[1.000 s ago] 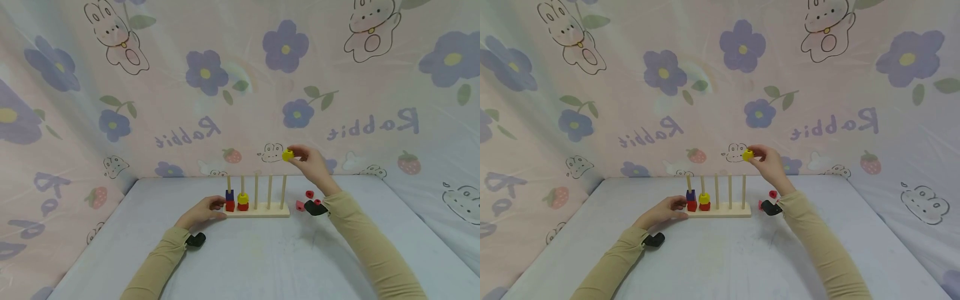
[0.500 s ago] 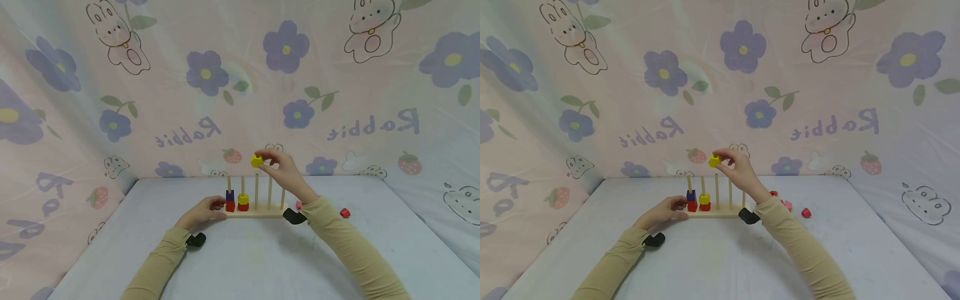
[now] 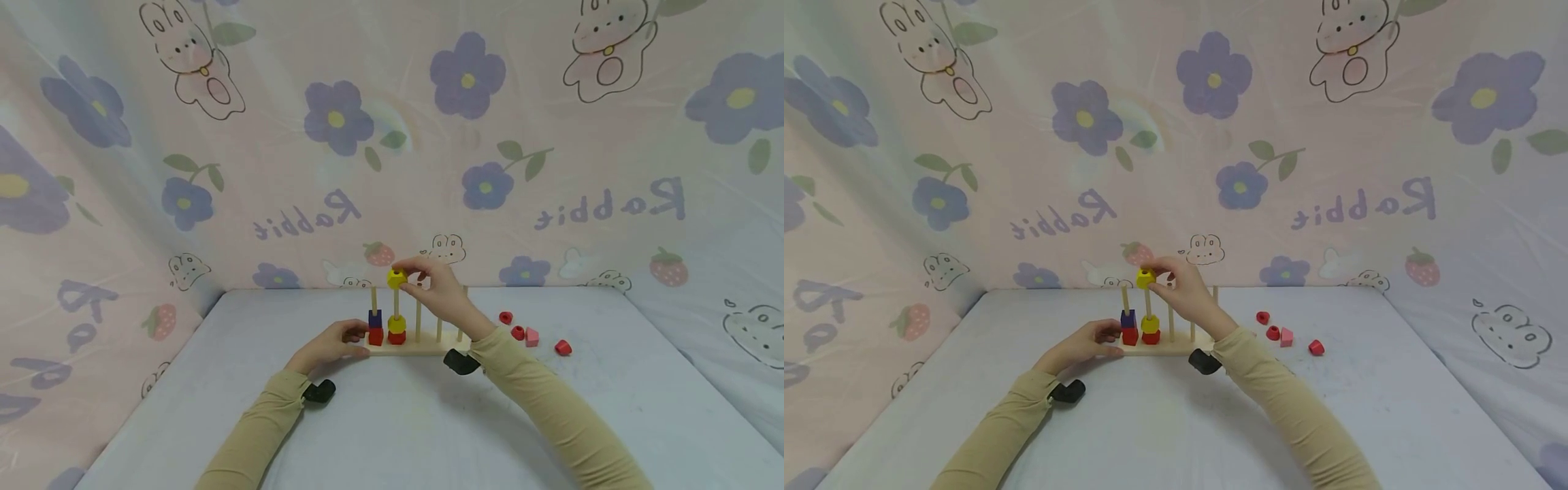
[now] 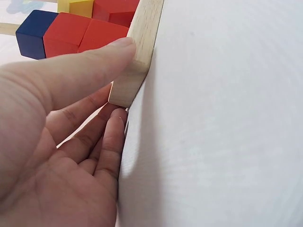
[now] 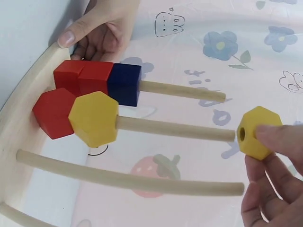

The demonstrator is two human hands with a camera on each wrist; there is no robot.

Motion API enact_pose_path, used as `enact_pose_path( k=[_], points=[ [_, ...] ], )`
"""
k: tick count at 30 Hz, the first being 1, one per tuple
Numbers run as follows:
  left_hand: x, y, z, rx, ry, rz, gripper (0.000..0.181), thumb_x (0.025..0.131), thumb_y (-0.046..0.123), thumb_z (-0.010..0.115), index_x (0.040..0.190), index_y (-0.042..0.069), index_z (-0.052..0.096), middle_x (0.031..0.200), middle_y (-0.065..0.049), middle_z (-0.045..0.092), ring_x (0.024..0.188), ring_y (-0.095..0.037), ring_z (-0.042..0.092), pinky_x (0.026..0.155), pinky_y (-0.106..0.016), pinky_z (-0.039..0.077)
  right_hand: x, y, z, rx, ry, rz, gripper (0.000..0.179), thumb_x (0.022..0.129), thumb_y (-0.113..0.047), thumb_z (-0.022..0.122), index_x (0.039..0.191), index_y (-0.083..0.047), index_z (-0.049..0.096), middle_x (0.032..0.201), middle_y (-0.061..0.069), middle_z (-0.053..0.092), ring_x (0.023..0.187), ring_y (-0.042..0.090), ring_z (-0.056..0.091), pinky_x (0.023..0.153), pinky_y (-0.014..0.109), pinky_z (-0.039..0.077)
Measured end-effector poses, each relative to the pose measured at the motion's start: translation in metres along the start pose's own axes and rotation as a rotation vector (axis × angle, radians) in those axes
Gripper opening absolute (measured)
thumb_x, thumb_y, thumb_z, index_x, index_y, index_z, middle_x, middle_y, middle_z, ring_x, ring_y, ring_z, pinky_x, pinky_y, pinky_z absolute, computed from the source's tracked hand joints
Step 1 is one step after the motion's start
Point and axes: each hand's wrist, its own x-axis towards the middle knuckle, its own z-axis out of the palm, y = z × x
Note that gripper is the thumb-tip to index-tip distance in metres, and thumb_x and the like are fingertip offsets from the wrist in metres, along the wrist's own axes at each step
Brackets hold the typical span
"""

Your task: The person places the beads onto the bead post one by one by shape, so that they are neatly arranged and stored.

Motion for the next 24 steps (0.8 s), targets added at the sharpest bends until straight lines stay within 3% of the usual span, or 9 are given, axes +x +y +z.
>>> enact_pose_path(
  k=[9,14,20,24],
  points=[
    [-0.002,0.005,0.0,-0.015,-0.001,-0.006,0.054,0.081,0.02,0.078,0.129,0.007,0.055,0.125,-0.005,0.057,0.111,-0.022,0.053,0.101,-0.042,0.041,0.002,0.002,0.008,-0.026,0.017,-0.005,0.032,0.085,0.003,0.069,0.115,-0.003,0.064,0.11,0.005,0.065,0.095,0.017,0.06,0.079,0.036,0.053],
    [-0.003,0.007,0.0,-0.023,0.009,-0.005,0.053,0.082,0.018,0.077,0.128,0.006,0.055,0.125,-0.006,0.058,0.111,-0.023,0.054,0.101,-0.042,0.041,0.001,0.001,0.011,-0.044,0.0,0.045,0.029,0.085,0.003,0.069,0.114,-0.002,0.064,0.107,0.006,0.065,0.09,0.016,0.061,0.08,0.031,0.053],
    [-0.003,0.006,0.001,-0.017,0.016,-0.005,0.053,0.081,0.017,0.078,0.128,0.005,0.056,0.124,-0.008,0.058,0.111,-0.024,0.054,0.1,-0.043,0.041,-0.008,0.002,0.021,-0.049,-0.015,0.133,0.031,0.085,0.003,0.068,0.116,0.001,0.062,0.107,0.008,0.064,0.09,0.018,0.061,0.083,0.033,0.053],
    [-0.002,0.007,0.001,-0.01,0.013,-0.013,0.053,0.081,0.019,0.078,0.128,0.006,0.056,0.123,-0.006,0.058,0.109,-0.022,0.054,0.1,-0.042,0.042,-0.017,0.01,0.03,-0.042,0.011,0.107,0.037,0.084,0.005,0.069,0.119,0.002,0.057,0.107,0.009,0.063,0.092,0.02,0.06,0.082,0.031,0.053]
  ],
)
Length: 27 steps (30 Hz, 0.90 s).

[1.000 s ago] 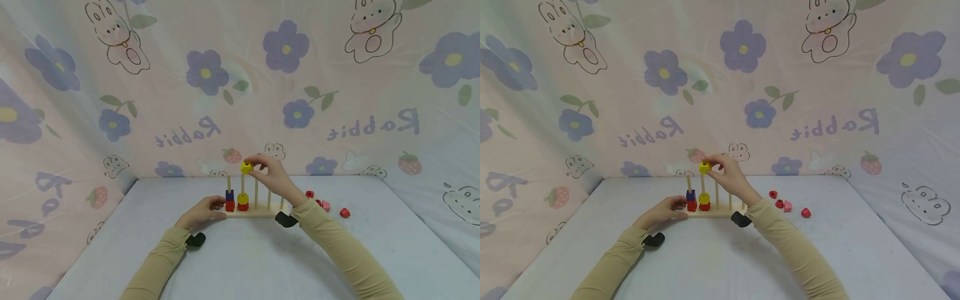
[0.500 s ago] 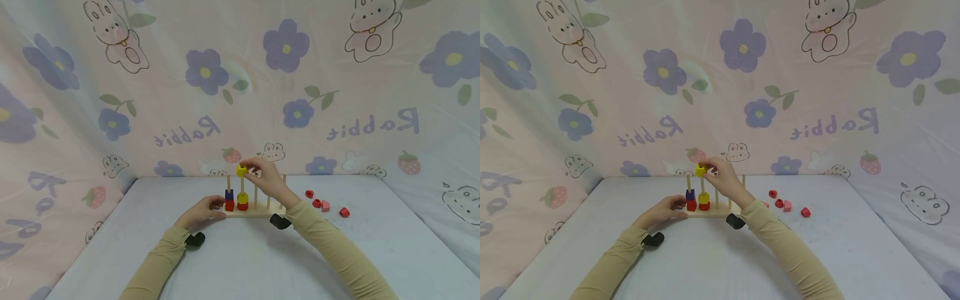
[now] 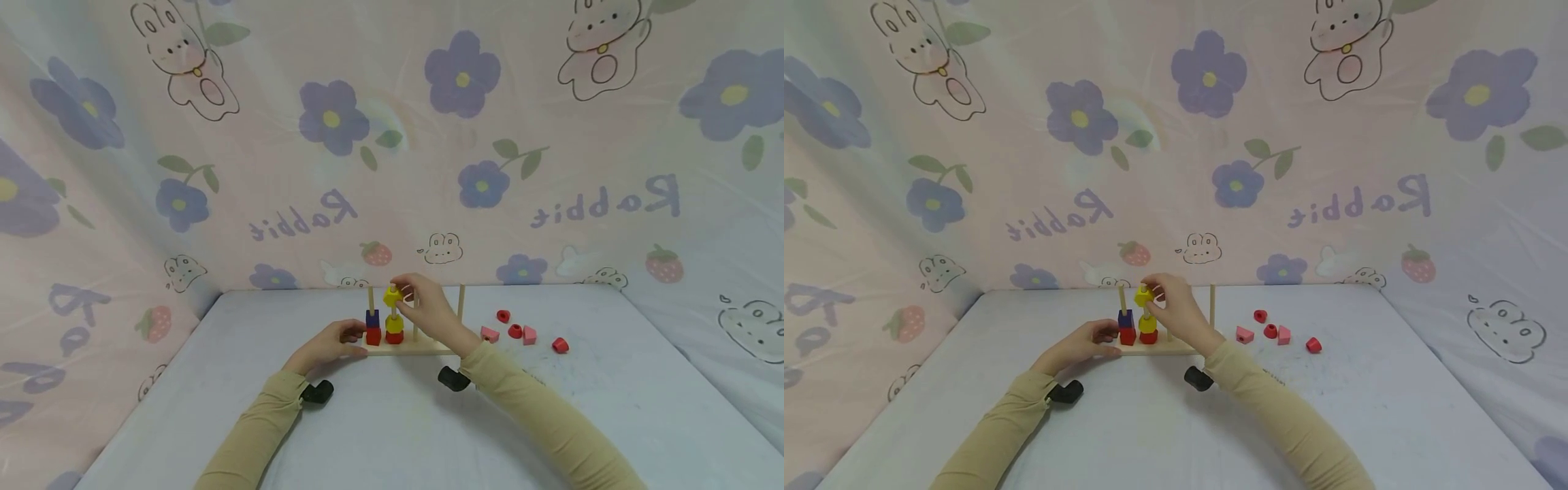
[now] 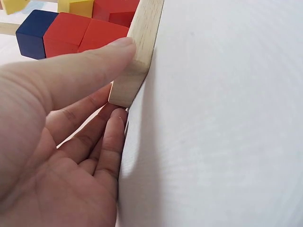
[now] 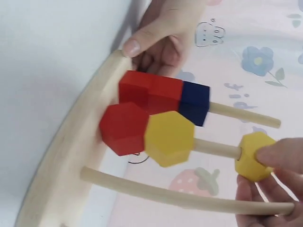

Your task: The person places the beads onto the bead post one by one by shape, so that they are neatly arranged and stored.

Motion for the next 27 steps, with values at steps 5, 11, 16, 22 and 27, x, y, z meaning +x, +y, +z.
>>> enact_pose_path(
  k=[5,11,16,22,27],
  points=[
    [0.002,-0.001,0.0,-0.002,0.004,0.018,0.052,0.082,0.014,0.076,0.128,0.003,0.055,0.124,-0.009,0.058,0.11,-0.026,0.054,0.1,-0.044,0.041,-0.005,0.001,0.004,0.004,0.063,-0.024,0.052,0.082,0.007,0.07,0.127,-0.003,0.047,0.105,0.01,0.06,0.093,0.021,0.061,0.081,0.031,0.054],
    [0.004,-0.001,-0.001,-0.012,0.002,0.027,0.051,0.083,0.008,0.075,0.128,-0.002,0.054,0.124,-0.014,0.057,0.112,-0.033,0.053,0.1,-0.049,0.04,-0.01,0.001,0.008,0.067,0.141,-0.017,0.061,0.08,0.009,0.071,0.132,-0.003,0.041,0.105,0.013,0.062,0.093,0.025,0.062,0.081,0.036,0.054],
    [0.003,-0.003,-0.001,-0.011,-0.007,0.015,0.053,0.081,0.015,0.078,0.128,0.003,0.055,0.125,-0.009,0.058,0.111,-0.026,0.054,0.1,-0.043,0.042,-0.017,0.008,0.017,0.199,0.159,0.104,0.053,0.08,0.011,0.07,0.126,0.0,0.046,0.104,0.014,0.062,0.095,0.027,0.062,0.083,0.039,0.053],
    [0.003,-0.004,-0.002,-0.011,-0.014,0.002,0.056,0.079,0.02,0.079,0.128,0.006,0.056,0.124,-0.006,0.058,0.11,-0.021,0.055,0.1,-0.04,0.042,-0.024,0.015,0.025,0.24,0.147,0.246,0.034,0.081,0.01,0.069,0.111,0.002,0.056,0.107,0.014,0.061,0.099,0.029,0.061,0.086,0.039,0.052],
    [0.003,-0.004,-0.001,-0.006,-0.016,0.013,0.056,0.08,0.021,0.079,0.129,0.006,0.056,0.125,-0.006,0.058,0.11,-0.021,0.054,0.1,-0.04,0.042,-0.027,0.016,0.025,0.248,0.13,0.276,0.033,0.083,0.008,0.068,0.113,0.002,0.057,0.109,0.015,0.061,0.1,0.03,0.06,0.091,0.043,0.049]
  ],
)
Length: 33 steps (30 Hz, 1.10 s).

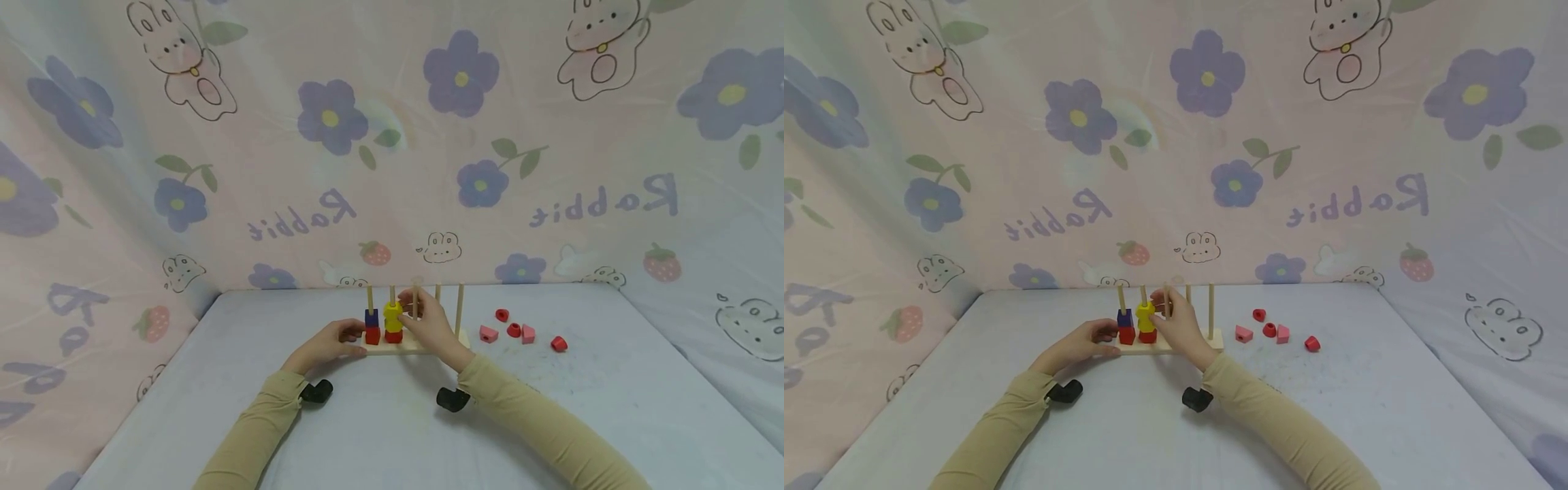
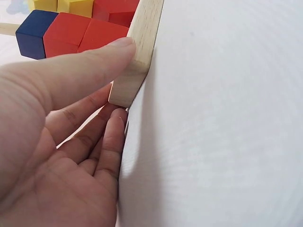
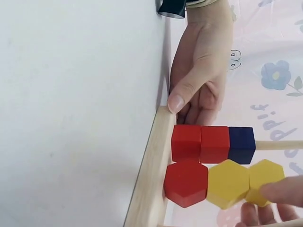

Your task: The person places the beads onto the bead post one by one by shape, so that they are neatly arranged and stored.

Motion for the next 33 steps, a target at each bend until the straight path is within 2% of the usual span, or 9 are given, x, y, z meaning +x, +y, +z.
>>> enact_pose_path(
  k=[5,12,16,20,25,28,33],
  points=[
    [-0.001,-0.002,0.0,0.0,0.001,-0.02,0.055,0.08,0.023,0.079,0.129,0.009,0.056,0.125,-0.005,0.057,0.111,-0.022,0.054,0.101,-0.042,0.04,-0.009,-0.001,-0.007,-0.031,-0.044,-0.009,0.048,0.082,0.011,0.067,0.126,0.004,0.051,0.116,0.019,0.06,0.109,0.034,0.058,0.097,0.044,0.045],
    [-0.004,-0.001,0.0,0.016,0.023,-0.024,0.055,0.08,0.022,0.078,0.129,0.009,0.055,0.126,-0.006,0.057,0.112,-0.023,0.054,0.102,-0.043,0.04,-0.029,0.002,-0.032,-0.175,-0.182,-0.071,0.065,0.082,0.01,0.068,0.14,0.004,0.039,0.131,0.023,0.052,0.119,0.036,0.052,0.099,0.044,0.042],
    [-0.004,0.0,0.0,0.025,0.02,-0.002,0.055,0.081,0.022,0.078,0.129,0.008,0.055,0.127,-0.006,0.057,0.112,-0.023,0.054,0.101,-0.042,0.041,-0.04,0.003,-0.052,-0.224,-0.248,-0.109,0.056,0.084,0.008,0.067,0.135,0.0,0.047,0.128,0.019,0.056,0.113,0.036,0.056,0.095,0.046,0.046],
    [-0.002,-0.001,0.0,0.029,0.017,0.005,0.055,0.081,0.022,0.078,0.128,0.007,0.056,0.126,-0.006,0.057,0.111,-0.022,0.054,0.101,-0.041,0.041,-0.05,0.004,-0.077,-0.26,-0.283,-0.108,0.043,0.084,0.006,0.068,0.124,-0.002,0.055,0.12,0.016,0.061,0.104,0.034,0.061,0.089,0.045,0.05],
    [0.0,-0.004,-0.001,0.034,0.023,0.009,0.055,0.08,0.021,0.079,0.128,0.006,0.056,0.124,-0.006,0.058,0.11,-0.022,0.055,0.1,-0.041,0.042,-0.058,0.006,-0.112,-0.308,-0.259,-0.116,0.032,0.083,0.004,0.07,0.113,0.0,0.061,0.107,0.013,0.065,0.095,0.03,0.064,0.081,0.044,0.053],
    [0.001,-0.004,-0.001,0.031,0.023,0.012,0.055,0.08,0.021,0.079,0.128,0.005,0.056,0.124,-0.006,0.058,0.109,-0.022,0.055,0.1,-0.041,0.042,-0.061,0.014,-0.128,-0.399,-0.229,-0.145,0.03,0.081,0.005,0.072,0.109,-0.001,0.063,0.1,0.011,0.067,0.09,0.028,0.064,0.077,0.043,0.054],
    [0.001,-0.002,0.0,0.029,0.016,0.009,0.056,0.08,0.022,0.079,0.128,0.006,0.056,0.123,-0.006,0.058,0.109,-0.022,0.054,0.1,-0.041,0.042,-0.063,0.028,-0.145,-0.546,-0.23,-0.177,0.033,0.078,0.007,0.073,0.109,0.002,0.062,0.101,0.012,0.066,0.092,0.031,0.062,0.079,0.048,0.052]
  ],
)
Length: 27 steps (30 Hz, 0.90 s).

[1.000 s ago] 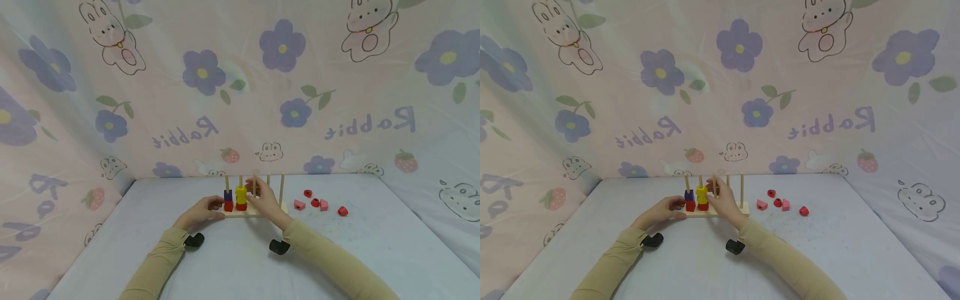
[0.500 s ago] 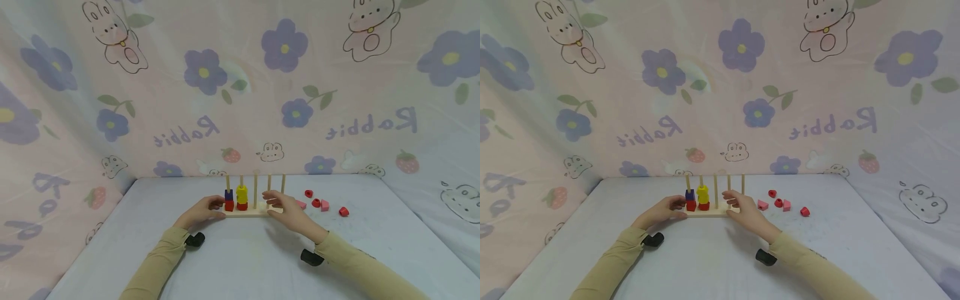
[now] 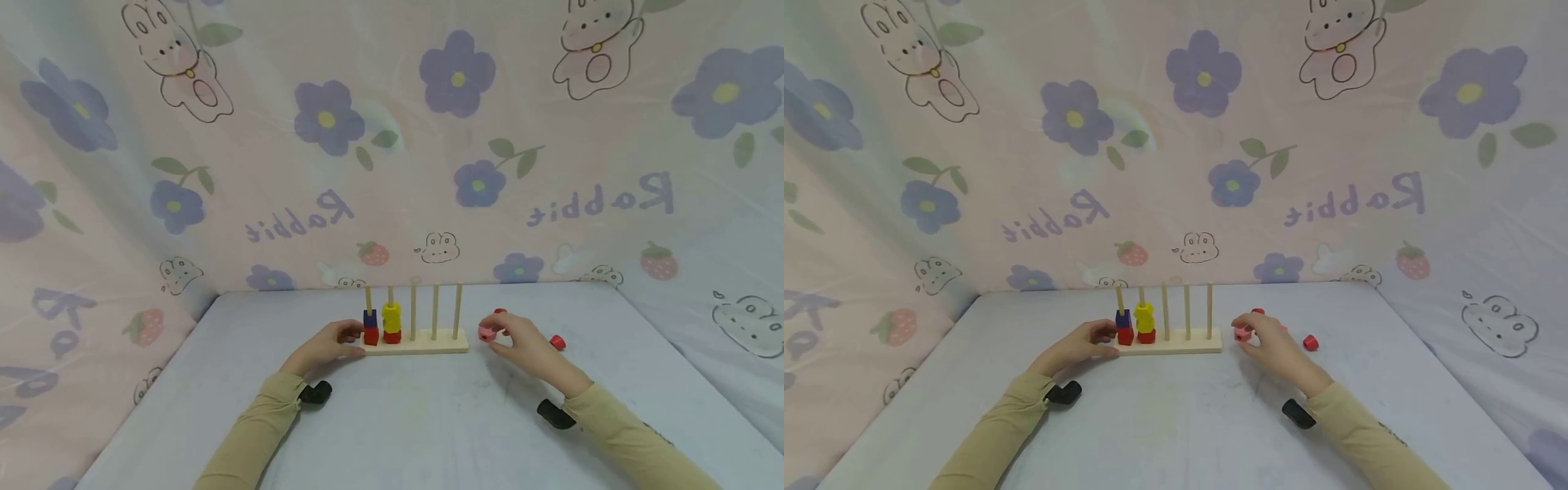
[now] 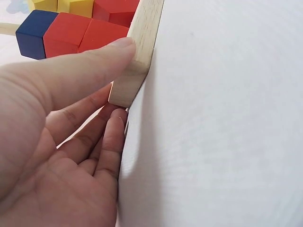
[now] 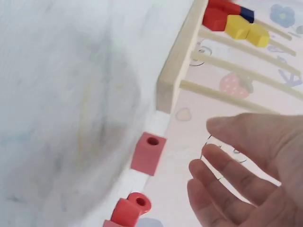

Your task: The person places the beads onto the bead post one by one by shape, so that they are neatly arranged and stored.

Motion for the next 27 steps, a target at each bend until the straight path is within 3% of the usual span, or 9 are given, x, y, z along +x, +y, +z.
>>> enact_pose_path(
  k=[16,27],
  points=[
    [-0.002,0.004,0.001,0.003,0.005,-0.001,0.055,0.081,0.019,0.078,0.129,0.006,0.055,0.126,-0.007,0.057,0.111,-0.022,0.054,0.101,-0.04,0.041,0.011,0.03,0.006,-0.041,-0.087,0.064,0.036,0.079,0.004,0.071,0.114,0.006,0.061,0.107,0.016,0.065,0.101,0.034,0.061,0.086,0.051,0.05],
    [0.0,-0.001,0.0,-0.003,0.006,0.019,0.055,0.081,0.019,0.078,0.128,0.004,0.055,0.125,-0.008,0.058,0.11,-0.023,0.055,0.1,-0.042,0.042,0.012,0.039,0.007,-0.035,-0.033,0.041,0.033,0.079,0.005,0.071,0.111,0.004,0.063,0.103,0.013,0.067,0.096,0.032,0.063,0.078,0.047,0.053]
  ],
)
